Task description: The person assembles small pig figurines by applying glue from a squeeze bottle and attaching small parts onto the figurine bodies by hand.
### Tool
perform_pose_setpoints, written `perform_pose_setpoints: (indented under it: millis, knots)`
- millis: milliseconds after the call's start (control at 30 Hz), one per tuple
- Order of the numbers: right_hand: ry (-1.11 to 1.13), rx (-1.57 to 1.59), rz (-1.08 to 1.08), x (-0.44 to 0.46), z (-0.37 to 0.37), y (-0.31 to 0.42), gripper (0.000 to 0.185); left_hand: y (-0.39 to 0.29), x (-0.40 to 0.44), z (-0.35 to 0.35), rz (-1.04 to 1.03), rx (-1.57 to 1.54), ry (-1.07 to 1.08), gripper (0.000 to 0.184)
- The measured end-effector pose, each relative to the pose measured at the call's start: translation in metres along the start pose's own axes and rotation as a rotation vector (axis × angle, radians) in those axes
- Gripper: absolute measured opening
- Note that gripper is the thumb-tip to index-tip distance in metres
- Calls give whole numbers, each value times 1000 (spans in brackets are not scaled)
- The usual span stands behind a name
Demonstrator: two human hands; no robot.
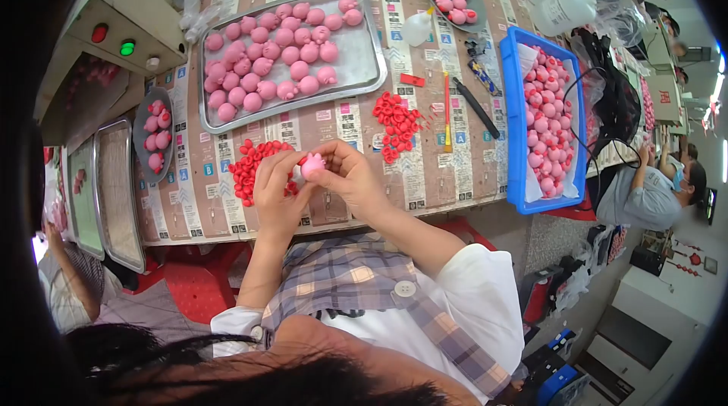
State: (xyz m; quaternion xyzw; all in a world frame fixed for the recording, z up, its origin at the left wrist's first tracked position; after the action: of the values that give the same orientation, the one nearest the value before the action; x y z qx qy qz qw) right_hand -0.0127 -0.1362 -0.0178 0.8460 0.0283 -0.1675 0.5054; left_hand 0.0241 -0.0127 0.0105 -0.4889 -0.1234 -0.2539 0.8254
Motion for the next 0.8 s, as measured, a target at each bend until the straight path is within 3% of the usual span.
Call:
perform_pose_setpoints:
  millis: [67, 167, 233, 333, 533, 633, 667, 700, 800]
  knots:
    - [13, -33, -48, 1, 2, 11, 26, 4, -3, -1, 60, -69, 17, 40]
    - [-297, -570, 476, 18, 50, 35, 15, 9, -3, 2, 107, -122, 4, 41]
    - [-468, -979, 656, 24, 67, 64, 7, 11, -3, 3, 111, -139, -13, 41]
    - [-393, -1372, 776, 33, 73, 73, 9, 13, -2, 2, 93, -136, -14, 39]
    - [-322, -1517, 739, 37, 65, 68, 10, 9, -1, 3, 131, -132, 3, 39]
    - [-257, -958, 536, 28, 63, 66, 8, 10, 0, 5, 170, -166, 7, 39]
    - [-214, -673, 298, 23, 58, 59, 6, 11, 0, 5, 180, -175, 19, 39]
    - [-162, -505, 229, 18, 51, 51, 6, 12, -1, 4, 187, -186, 32, 40]
    - [-45, -25, -3, 7, 25, 23, 8, 23, -11, -5, 517, -669, -90, 44]
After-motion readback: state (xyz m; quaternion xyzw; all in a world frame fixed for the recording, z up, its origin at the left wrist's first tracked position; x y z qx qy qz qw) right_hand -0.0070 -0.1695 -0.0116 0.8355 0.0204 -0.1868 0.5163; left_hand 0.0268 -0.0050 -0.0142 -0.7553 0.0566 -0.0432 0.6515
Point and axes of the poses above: each hand's wrist, its own x-axis towards the middle knuckle, its own z-axis out of the back of the hand, y = z × x, the point moved 4 cm from there along x, towards the middle knuckle, and after that the axes turned 5 degrees about -y, right-handed, at the moved point
